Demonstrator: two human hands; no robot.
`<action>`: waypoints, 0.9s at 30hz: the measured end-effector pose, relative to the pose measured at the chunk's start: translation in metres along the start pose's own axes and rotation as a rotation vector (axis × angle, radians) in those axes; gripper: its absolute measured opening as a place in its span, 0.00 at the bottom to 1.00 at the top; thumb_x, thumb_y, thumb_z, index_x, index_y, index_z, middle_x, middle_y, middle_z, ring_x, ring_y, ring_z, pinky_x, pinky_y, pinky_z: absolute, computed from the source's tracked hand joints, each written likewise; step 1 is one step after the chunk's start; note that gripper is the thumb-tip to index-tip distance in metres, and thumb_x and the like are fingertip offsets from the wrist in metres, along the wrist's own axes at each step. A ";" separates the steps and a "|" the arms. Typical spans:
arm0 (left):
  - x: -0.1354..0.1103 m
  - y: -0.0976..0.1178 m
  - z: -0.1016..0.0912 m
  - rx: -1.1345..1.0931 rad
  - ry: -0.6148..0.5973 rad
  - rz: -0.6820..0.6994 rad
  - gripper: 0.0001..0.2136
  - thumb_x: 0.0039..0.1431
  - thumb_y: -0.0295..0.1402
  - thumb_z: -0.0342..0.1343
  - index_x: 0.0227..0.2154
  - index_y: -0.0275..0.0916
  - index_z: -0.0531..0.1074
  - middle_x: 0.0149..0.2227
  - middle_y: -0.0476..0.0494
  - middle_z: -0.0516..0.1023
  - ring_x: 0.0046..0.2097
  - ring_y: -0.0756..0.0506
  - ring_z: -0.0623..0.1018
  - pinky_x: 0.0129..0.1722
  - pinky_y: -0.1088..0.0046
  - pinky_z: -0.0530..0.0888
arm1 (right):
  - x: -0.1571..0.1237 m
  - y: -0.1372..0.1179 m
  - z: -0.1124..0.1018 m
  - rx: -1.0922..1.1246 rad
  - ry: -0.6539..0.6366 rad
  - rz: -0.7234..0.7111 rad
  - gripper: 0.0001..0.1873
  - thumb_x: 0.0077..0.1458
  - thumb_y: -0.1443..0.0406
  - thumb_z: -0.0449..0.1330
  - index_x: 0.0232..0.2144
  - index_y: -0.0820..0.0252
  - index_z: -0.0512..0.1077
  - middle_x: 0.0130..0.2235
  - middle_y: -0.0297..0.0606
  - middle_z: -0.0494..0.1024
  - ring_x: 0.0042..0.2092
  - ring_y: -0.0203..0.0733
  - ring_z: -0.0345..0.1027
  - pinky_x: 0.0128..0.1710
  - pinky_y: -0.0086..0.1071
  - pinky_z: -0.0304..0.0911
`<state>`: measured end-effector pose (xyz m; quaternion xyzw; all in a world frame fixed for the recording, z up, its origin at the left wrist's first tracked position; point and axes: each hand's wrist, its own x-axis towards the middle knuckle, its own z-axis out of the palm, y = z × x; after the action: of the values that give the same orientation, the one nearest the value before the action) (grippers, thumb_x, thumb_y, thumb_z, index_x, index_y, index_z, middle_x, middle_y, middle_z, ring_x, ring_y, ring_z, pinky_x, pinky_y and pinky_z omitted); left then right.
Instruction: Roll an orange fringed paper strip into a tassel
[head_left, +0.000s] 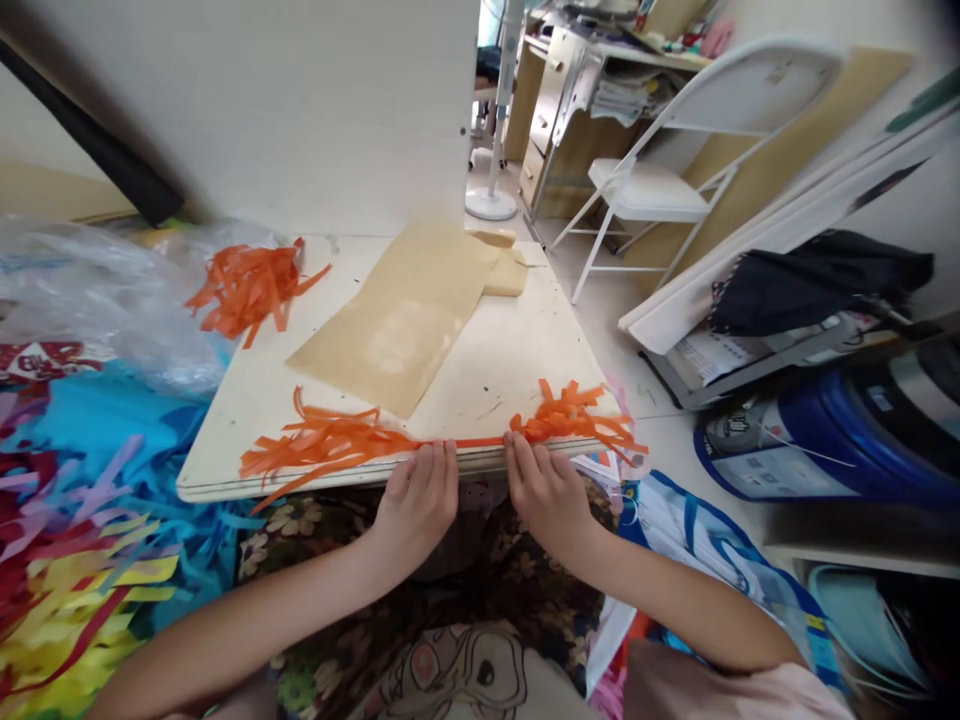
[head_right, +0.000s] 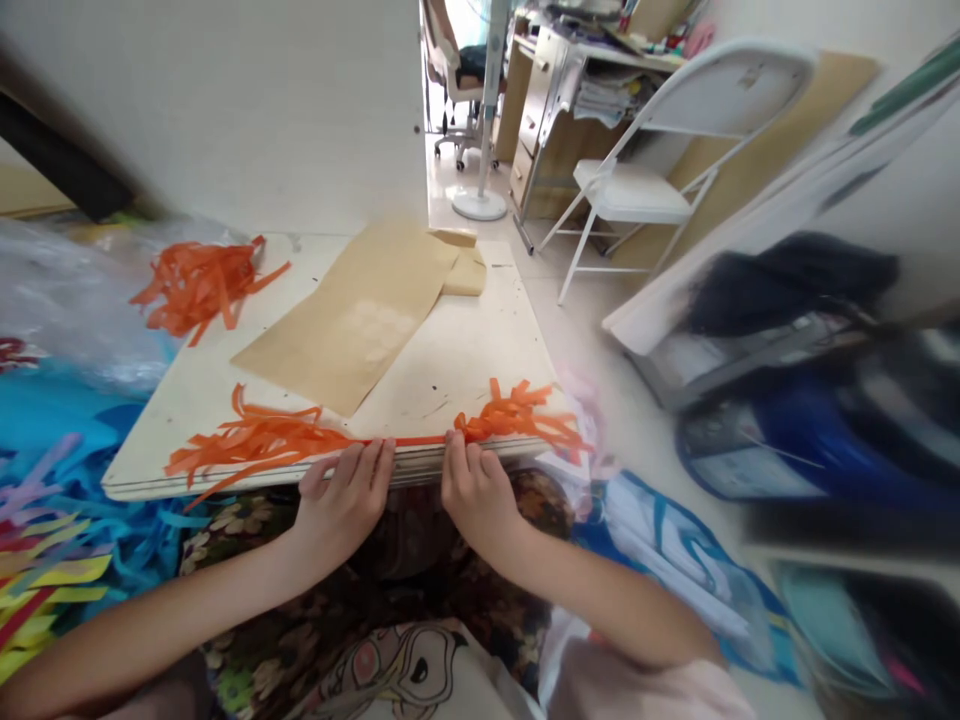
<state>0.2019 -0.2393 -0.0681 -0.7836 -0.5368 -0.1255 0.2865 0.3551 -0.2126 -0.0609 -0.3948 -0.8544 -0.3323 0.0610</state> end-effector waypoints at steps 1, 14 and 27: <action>0.004 -0.003 0.001 -0.021 0.013 0.012 0.11 0.50 0.21 0.45 0.34 0.31 0.69 0.30 0.43 0.74 0.34 0.47 0.70 0.35 0.70 0.57 | 0.001 0.002 0.001 0.010 0.016 -0.012 0.15 0.50 0.75 0.45 0.37 0.72 0.68 0.33 0.44 0.73 0.27 0.37 0.57 0.26 0.32 0.46; 0.009 -0.045 -0.076 -1.032 -0.751 0.626 0.11 0.48 0.24 0.47 0.33 0.42 0.69 0.24 0.50 0.69 0.29 0.51 0.66 0.32 0.74 0.60 | 0.000 0.042 -0.090 0.794 -0.473 -0.573 0.04 0.41 0.70 0.54 0.18 0.60 0.64 0.22 0.32 0.68 0.25 0.34 0.57 0.29 0.32 0.46; 0.015 -0.052 -0.027 -2.310 -0.712 -0.124 0.07 0.41 0.34 0.58 0.27 0.42 0.74 0.20 0.50 0.68 0.22 0.55 0.65 0.22 0.81 0.62 | 0.025 0.032 -0.042 2.030 -0.362 -0.184 0.01 0.45 0.70 0.54 0.24 0.65 0.64 0.28 0.35 0.65 0.30 0.30 0.58 0.31 0.27 0.56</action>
<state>0.1632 -0.2306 -0.0223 -0.5413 -0.1937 -0.3217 -0.7523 0.3543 -0.2071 -0.0028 -0.1349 -0.7555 0.6056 0.2102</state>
